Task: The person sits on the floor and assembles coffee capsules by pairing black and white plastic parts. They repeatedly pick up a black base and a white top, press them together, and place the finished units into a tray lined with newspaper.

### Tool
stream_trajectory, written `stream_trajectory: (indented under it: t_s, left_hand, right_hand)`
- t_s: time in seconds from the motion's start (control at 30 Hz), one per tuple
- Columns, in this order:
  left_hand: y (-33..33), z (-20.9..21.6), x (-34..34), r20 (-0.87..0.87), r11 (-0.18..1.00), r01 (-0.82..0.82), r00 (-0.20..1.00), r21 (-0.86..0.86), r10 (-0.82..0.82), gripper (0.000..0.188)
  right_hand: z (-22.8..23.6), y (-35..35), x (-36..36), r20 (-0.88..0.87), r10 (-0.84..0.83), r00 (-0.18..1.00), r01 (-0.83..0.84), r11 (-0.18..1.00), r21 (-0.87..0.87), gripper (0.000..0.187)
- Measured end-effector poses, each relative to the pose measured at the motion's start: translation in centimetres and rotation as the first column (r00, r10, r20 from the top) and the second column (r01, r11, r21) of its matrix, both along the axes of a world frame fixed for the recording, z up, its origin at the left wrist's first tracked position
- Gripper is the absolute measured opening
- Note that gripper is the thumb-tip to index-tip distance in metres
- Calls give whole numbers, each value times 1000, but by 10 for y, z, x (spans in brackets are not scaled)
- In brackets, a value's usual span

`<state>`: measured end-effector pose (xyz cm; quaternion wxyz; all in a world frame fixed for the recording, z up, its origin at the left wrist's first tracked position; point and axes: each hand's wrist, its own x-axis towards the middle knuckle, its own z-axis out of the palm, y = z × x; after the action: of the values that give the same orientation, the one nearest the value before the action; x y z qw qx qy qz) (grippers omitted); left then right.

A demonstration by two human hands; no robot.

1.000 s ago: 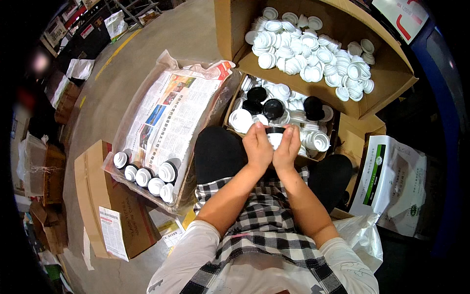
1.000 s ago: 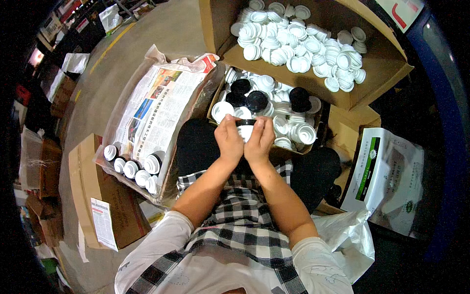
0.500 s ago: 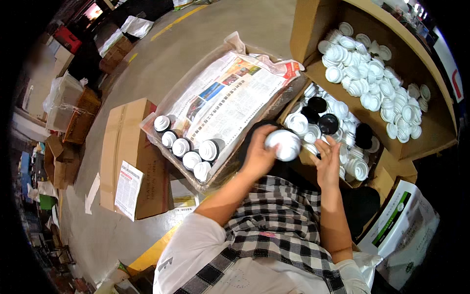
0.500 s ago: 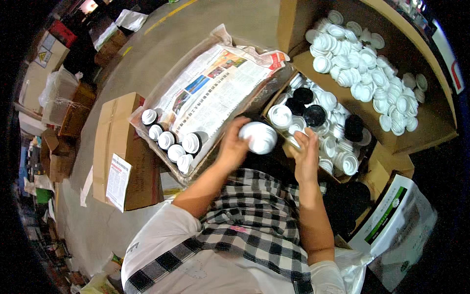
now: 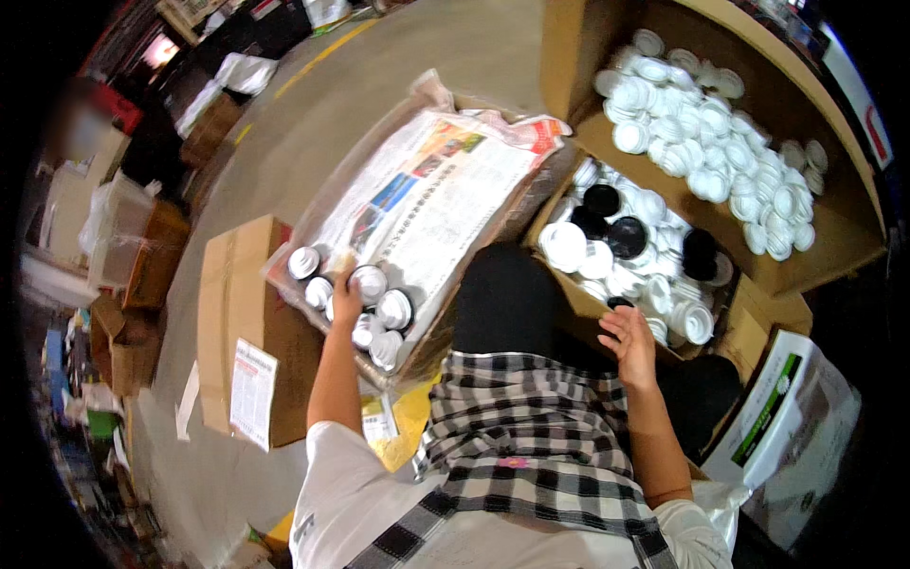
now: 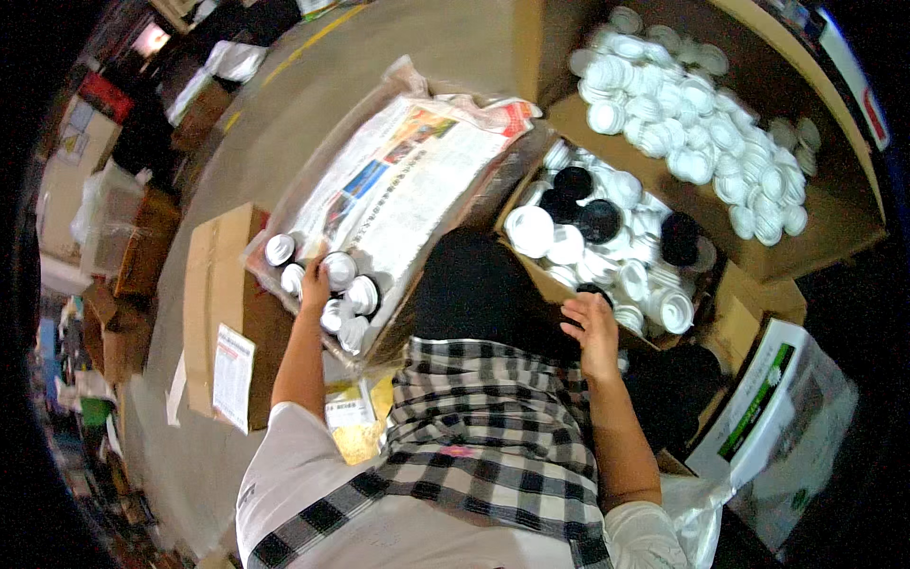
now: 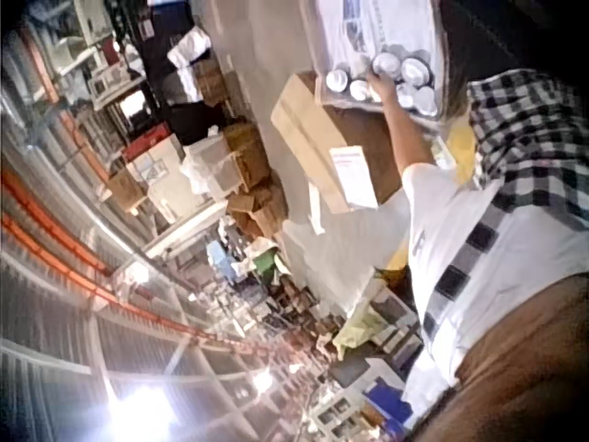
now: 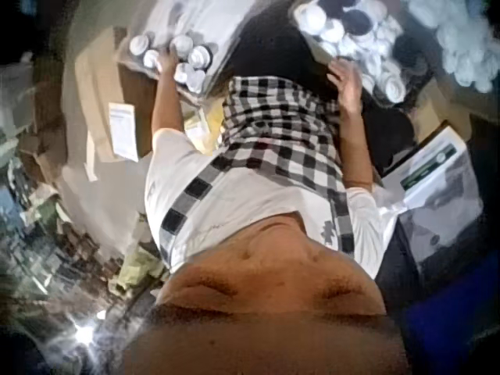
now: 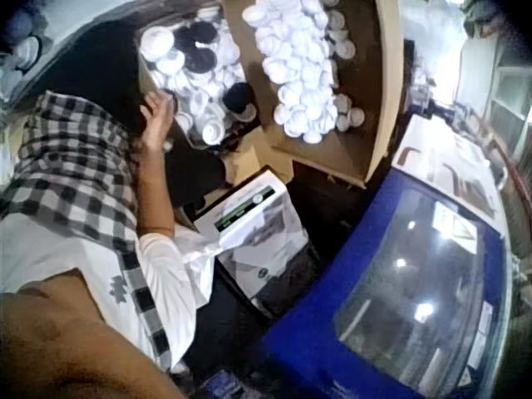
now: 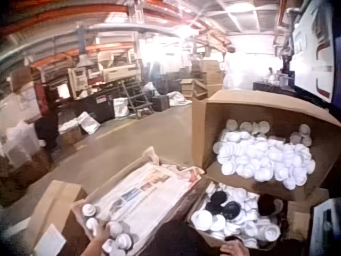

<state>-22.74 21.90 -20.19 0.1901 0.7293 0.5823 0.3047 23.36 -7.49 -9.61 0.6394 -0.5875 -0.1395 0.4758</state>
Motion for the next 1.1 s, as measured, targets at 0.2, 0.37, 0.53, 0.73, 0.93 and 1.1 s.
stream_trajectory:
  t_s: [0.2, 0.37, 0.53, 0.73, 0.93, 1.1]
  left_hand:
    - [15, 33, 16, -206, 992, -9, 978, -126, -18, 25]
    - [39, 85, 86, -470, 986, 48, 882, 157, 32, 24]
    - [-1, 106, 303, 72, 912, 357, 923, 204, -378, 25]
    - [-16, 67, 477, 37, 759, 651, 758, 17, -652, 30]
    - [3, 42, 519, -509, 921, 331, 767, -207, -390, 72]
    - [-6, 43, 501, -307, 881, 464, 854, 86, -420, 44]
  right_hand:
    - [-8, -15, 44, 44, -79, 996, 83, 993, -79, 42]
    - [-11, -22, 83, 89, -168, 982, 174, 983, -62, 40]
    - [-9, 1, 103, 109, -215, 970, 218, 976, -12, 33]
    - [-15, 34, 114, 277, -188, 942, 202, 979, -20, 27]
    - [-41, 77, 155, 712, -148, 686, 156, 986, 55, 27]
    - [-35, 153, 174, 939, -55, 339, 247, 968, -32, 49]
